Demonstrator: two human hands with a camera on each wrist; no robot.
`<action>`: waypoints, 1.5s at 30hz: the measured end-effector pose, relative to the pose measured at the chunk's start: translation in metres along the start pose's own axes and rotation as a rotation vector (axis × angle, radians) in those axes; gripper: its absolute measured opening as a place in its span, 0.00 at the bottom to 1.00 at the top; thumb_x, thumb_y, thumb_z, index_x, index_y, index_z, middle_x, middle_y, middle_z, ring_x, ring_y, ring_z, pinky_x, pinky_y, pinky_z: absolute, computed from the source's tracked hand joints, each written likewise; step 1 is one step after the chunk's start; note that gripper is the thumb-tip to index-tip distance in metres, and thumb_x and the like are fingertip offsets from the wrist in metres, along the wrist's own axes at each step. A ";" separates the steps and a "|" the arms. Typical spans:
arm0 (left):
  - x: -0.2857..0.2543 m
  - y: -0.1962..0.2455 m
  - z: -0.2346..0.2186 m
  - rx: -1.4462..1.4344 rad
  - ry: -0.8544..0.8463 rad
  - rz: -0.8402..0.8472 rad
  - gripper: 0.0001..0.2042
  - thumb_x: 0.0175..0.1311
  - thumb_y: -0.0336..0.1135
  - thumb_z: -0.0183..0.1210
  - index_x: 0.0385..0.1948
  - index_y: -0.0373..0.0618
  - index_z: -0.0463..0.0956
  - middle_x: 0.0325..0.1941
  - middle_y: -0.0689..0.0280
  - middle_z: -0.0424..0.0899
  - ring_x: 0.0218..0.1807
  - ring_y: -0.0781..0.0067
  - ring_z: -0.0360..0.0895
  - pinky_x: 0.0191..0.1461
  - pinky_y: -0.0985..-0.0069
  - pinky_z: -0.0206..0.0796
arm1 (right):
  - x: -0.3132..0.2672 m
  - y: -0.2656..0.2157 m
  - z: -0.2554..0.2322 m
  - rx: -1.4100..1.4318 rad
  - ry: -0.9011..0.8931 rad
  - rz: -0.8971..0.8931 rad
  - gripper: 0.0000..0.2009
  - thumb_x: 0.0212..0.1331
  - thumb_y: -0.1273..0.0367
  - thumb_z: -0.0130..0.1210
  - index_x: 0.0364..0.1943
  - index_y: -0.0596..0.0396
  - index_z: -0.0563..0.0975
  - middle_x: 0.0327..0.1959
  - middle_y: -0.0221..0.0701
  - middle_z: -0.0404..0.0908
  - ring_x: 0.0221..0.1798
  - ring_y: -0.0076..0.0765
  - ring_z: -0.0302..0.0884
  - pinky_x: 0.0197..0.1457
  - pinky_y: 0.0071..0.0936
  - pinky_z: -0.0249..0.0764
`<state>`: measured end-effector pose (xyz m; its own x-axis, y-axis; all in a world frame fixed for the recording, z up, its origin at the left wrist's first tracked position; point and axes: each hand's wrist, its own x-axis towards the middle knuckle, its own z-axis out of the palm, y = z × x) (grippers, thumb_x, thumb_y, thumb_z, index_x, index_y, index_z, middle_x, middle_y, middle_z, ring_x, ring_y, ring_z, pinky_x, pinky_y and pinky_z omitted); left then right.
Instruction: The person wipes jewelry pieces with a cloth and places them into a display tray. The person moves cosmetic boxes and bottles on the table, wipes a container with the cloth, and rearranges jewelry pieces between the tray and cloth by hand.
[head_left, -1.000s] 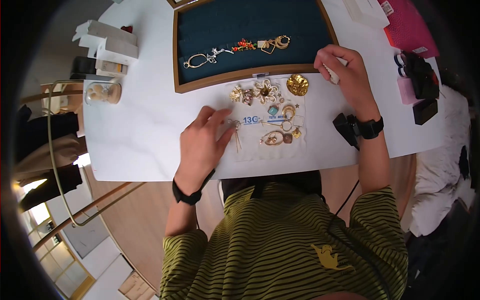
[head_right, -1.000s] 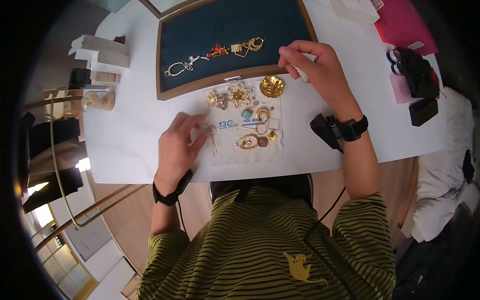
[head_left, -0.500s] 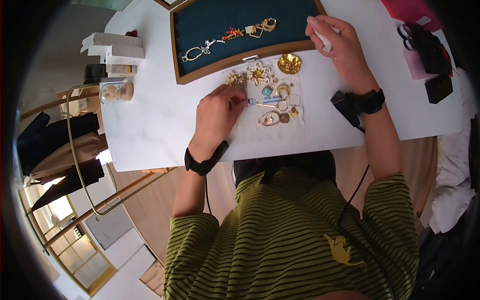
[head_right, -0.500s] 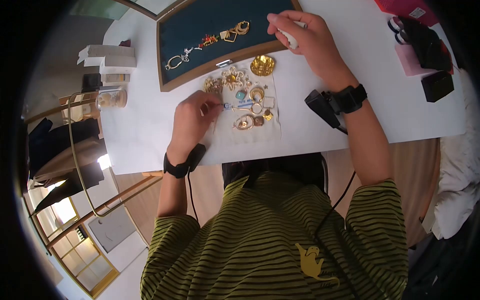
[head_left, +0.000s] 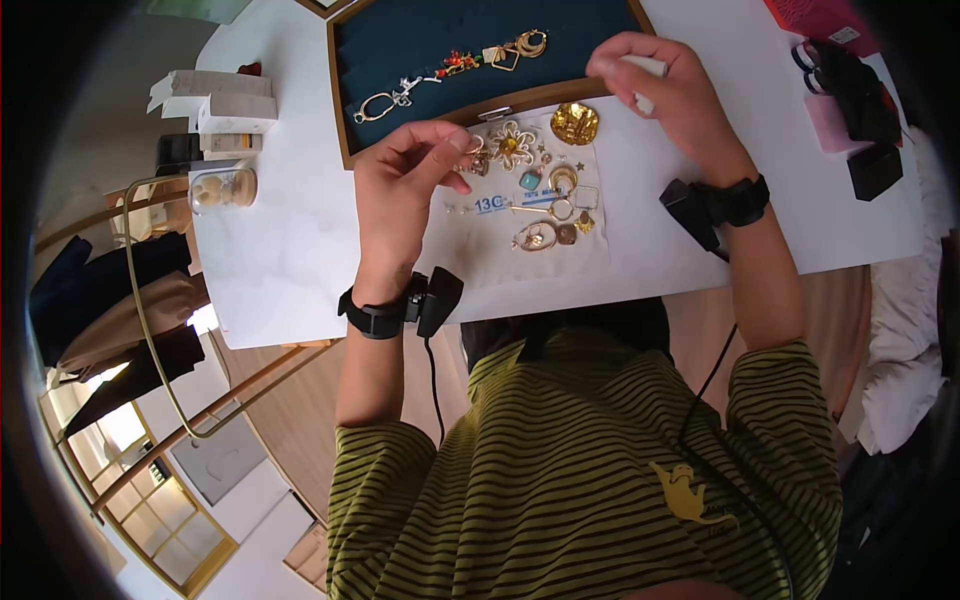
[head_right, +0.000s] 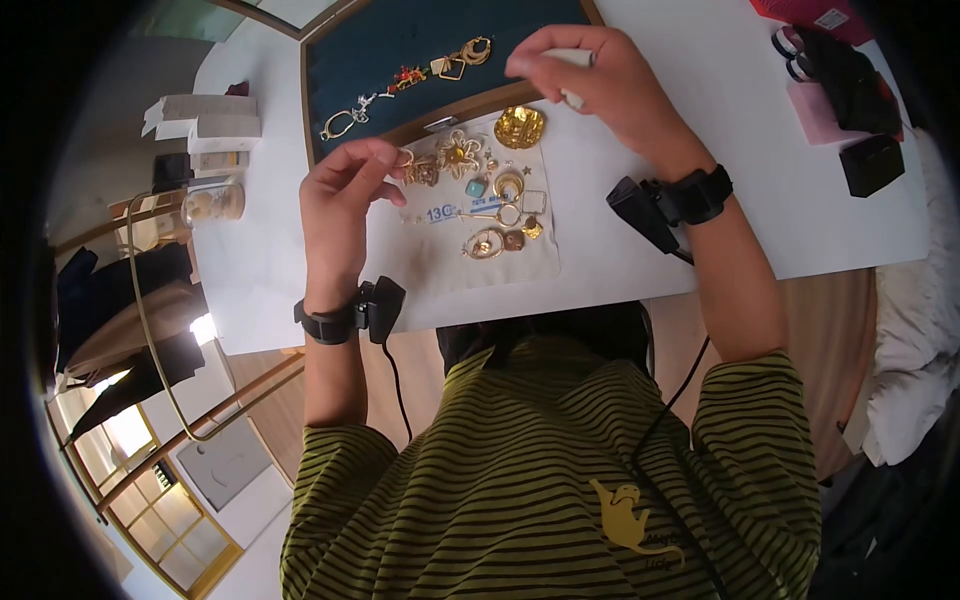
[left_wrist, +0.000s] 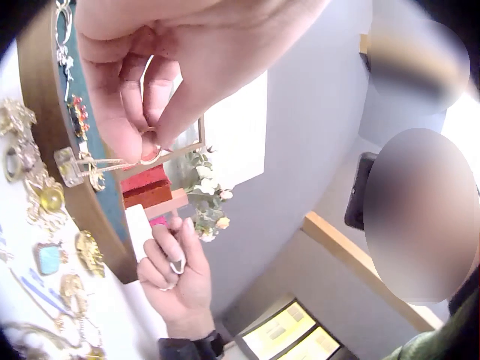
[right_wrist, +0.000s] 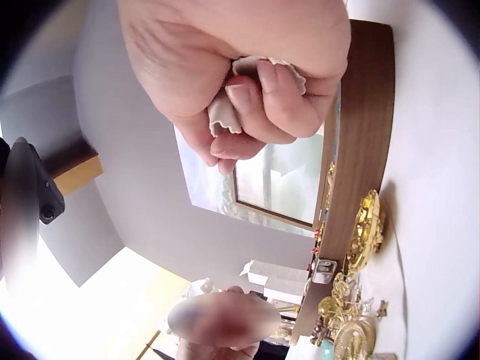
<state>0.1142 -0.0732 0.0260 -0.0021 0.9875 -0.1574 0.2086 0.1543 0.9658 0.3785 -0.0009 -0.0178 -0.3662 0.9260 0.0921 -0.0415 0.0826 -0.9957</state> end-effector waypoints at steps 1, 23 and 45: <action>0.004 0.003 0.003 -0.107 -0.010 0.000 0.07 0.66 0.28 0.57 0.39 0.34 0.79 0.35 0.60 0.84 0.36 0.75 0.79 0.34 0.79 0.73 | 0.000 -0.011 -0.003 -0.070 -0.097 0.035 0.09 0.61 0.65 0.59 0.41 0.53 0.83 0.23 0.18 0.74 0.27 0.10 0.66 0.27 0.13 0.60; 0.038 0.019 0.045 -0.123 -0.057 0.127 0.08 0.66 0.30 0.59 0.40 0.35 0.79 0.37 0.59 0.84 0.33 0.74 0.80 0.36 0.79 0.72 | 0.002 -0.003 0.000 -0.030 -0.273 -0.027 0.12 0.67 0.64 0.52 0.37 0.59 0.82 0.29 0.25 0.81 0.27 0.16 0.66 0.31 0.17 0.64; 0.030 0.016 0.047 -0.065 -0.052 0.104 0.06 0.62 0.27 0.62 0.38 0.35 0.81 0.33 0.64 0.84 0.30 0.79 0.78 0.29 0.83 0.69 | -0.001 -0.004 0.008 -0.098 -0.083 -0.119 0.11 0.66 0.65 0.51 0.47 0.53 0.76 0.33 0.18 0.74 0.26 0.09 0.59 0.27 0.12 0.56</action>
<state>0.1631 -0.0427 0.0272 0.0672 0.9956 -0.0650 0.1417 0.0549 0.9884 0.3711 -0.0049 -0.0138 -0.4397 0.8743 0.2054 0.0003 0.2289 -0.9735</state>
